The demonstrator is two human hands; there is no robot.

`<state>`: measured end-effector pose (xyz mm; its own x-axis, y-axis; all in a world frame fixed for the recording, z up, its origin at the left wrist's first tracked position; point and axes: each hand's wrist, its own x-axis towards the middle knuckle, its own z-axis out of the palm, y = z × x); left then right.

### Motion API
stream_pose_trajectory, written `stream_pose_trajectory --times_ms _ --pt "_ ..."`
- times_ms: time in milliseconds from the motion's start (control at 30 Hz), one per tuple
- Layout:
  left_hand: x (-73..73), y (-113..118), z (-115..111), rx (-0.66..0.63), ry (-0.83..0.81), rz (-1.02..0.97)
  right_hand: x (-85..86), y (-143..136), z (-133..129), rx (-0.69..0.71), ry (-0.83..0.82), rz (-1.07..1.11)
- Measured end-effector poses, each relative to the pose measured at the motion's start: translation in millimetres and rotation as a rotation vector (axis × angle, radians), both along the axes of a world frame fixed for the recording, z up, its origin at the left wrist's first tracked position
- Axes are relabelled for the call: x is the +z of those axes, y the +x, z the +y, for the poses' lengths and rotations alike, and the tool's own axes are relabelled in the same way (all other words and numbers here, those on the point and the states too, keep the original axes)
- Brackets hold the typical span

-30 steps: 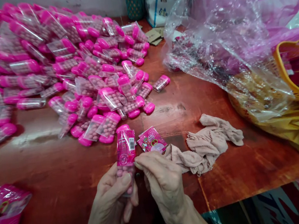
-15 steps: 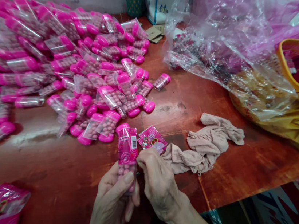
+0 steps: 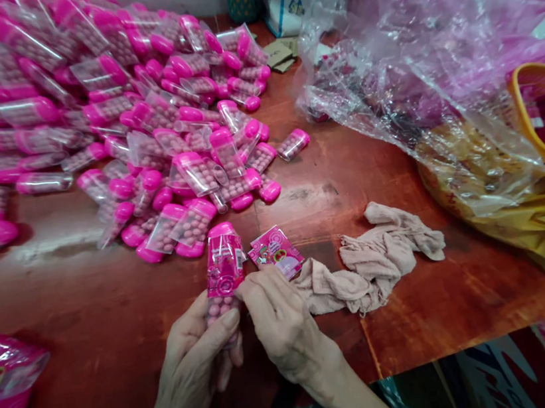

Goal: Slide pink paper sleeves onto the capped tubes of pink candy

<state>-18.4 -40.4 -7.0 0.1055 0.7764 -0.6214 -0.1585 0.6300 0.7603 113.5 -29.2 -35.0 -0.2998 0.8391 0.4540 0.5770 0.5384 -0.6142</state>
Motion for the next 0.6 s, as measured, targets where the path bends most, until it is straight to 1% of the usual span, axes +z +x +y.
stream_pose_trajectory --times_ms 100,200,267,333,367,433,467,500,533,600 --pt "-0.5 1.6 -0.3 -0.004 -0.006 -0.03 -3.3 -5.8 0.2 -0.064 -0.042 0.054" --pt "-2.5 3.9 -0.7 0.007 -0.021 -0.116 -0.2 -6.8 -0.7 -0.143 -0.096 0.119" --pt "-4.9 6.4 -1.5 0.072 -0.038 -0.171 6.5 -7.1 -2.4 -0.205 -0.179 0.181" --pt "-7.3 9.6 -2.9 0.162 -0.061 -0.197 14.8 -9.5 -5.6 -0.245 -0.309 0.28" --pt "-8.0 11.3 -4.0 0.21 -0.073 -0.2 18.6 -11.8 -7.8 -0.238 -0.37 0.325" --pt "-8.3 14.7 -6.4 0.325 -0.109 -0.187 24.1 -18.2 -12.5 -0.12 -0.46 0.35" --pt "-7.8 16.4 -7.7 0.398 -0.126 -0.174 25.6 -21.8 -14.8 -0.07 -0.472 0.334" --pt "-7.1 17.9 -8.9 0.447 -0.139 -0.164 26.2 -25.2 -16.9 -0.051 -0.466 0.32" --pt "-6.3 19.2 -10.1 0.47 -0.142 -0.159 26.0 -28.0 -18.6 -0.061 -0.46 0.311" --pt "-5.1 20.5 -11.7 0.434 -0.139 -0.121 24.1 -30.9 -20.6 -0.105 -0.436 0.307"
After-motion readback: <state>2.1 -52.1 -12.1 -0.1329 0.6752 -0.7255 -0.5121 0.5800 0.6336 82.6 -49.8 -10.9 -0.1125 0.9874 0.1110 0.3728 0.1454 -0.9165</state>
